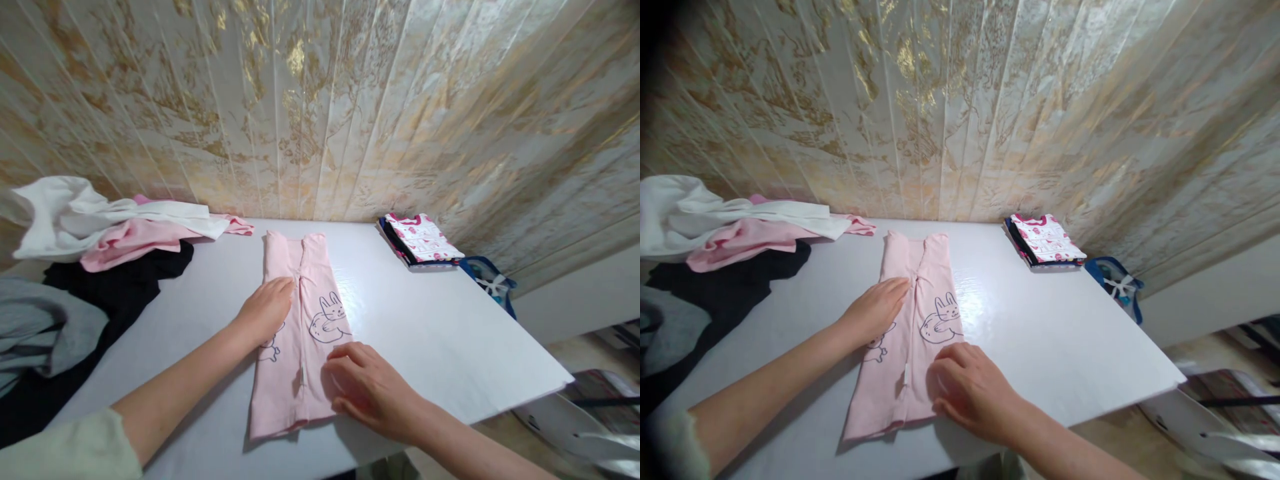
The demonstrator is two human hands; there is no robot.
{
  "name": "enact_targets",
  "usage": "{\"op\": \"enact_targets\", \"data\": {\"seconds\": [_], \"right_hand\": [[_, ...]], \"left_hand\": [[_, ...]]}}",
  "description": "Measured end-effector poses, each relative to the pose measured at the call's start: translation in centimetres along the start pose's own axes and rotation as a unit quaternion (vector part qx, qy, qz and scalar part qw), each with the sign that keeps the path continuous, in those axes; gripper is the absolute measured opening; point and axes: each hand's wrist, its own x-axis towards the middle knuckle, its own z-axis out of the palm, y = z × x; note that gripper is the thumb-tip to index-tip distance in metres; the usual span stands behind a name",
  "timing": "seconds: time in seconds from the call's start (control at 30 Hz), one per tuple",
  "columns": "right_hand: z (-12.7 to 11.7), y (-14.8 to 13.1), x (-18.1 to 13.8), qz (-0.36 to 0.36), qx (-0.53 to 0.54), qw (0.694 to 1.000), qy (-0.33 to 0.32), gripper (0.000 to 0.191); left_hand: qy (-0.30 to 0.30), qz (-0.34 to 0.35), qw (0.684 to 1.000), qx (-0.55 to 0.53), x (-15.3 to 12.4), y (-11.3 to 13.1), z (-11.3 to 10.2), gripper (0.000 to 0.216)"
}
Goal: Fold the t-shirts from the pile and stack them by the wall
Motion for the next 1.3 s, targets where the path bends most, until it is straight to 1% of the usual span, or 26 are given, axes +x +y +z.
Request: {"op": "enact_targets", "data": {"seconds": [0.1, 0.17, 0.3, 0.4, 0.57, 0.67, 0.77, 0.87, 1.07, 1.17, 1.23, 1.3], "right_hand": [[0.2, 0.4, -2.4, -0.005, 0.003, 1.000, 0.015, 0.048], [0.7, 0.8, -3.4, 0.002, -0.001, 0.999, 0.034, 0.051], [1.6, 1.0, -4.1, 0.014, 0.013, 0.997, 0.079, 0.043], [1.9, 1.0, -4.0, 0.017, 0.034, 0.994, 0.107, 0.039], [2.5, 1.4, -4.2, 0.037, 0.058, 0.988, 0.142, 0.031], [2.7, 1.7, -4.7, 0.047, 0.053, 0.984, 0.161, 0.031], [2.8, 1.9, -5.4, 0.062, 0.044, 0.982, 0.174, 0.031], [2.8, 1.9, -5.8, 0.078, 0.037, 0.979, 0.184, 0.031], [3.1, 1.7, -6.1, 0.074, 0.030, 0.981, 0.178, 0.029], [2.9, 1.7, -5.9, 0.065, 0.028, 0.982, 0.173, 0.029], [2.4, 1.4, -5.6, 0.059, 0.034, 0.986, 0.154, 0.029], [1.9, 1.0, -5.1, 0.052, 0.035, 0.989, 0.133, 0.032]], "left_hand": [[-0.014, 0.023, 1.000, -0.013, 1.3, -0.1, 0.9, 0.037], [-0.012, 0.025, 0.999, -0.033, 1.7, 0.0, 1.1, 0.032], [-0.001, 0.017, 0.996, -0.089, 1.8, 0.4, 0.9, 0.022], [0.003, 0.019, 0.994, -0.106, 1.3, 0.9, 0.7, 0.019], [-0.003, 0.020, 0.994, -0.103, -0.4, 1.6, 1.2, 0.023], [0.018, 0.016, 0.995, -0.100, -1.1, 1.5, 1.9, 0.026], [0.040, 0.022, 0.995, -0.084, -1.4, 1.4, 2.5, 0.029], [0.043, 0.022, 0.996, -0.069, -1.5, 1.5, 2.6, 0.031], [0.048, 0.017, 0.995, -0.084, -1.8, 1.8, 2.5, 0.031], [0.053, -0.009, 0.990, -0.127, -1.2, 1.5, 2.4, 0.027], [0.053, -0.058, 0.985, -0.154, -0.1, 1.3, 2.1, 0.025], [0.042, -0.125, 0.980, -0.147, 1.5, 1.3, 1.7, 0.025]]}}
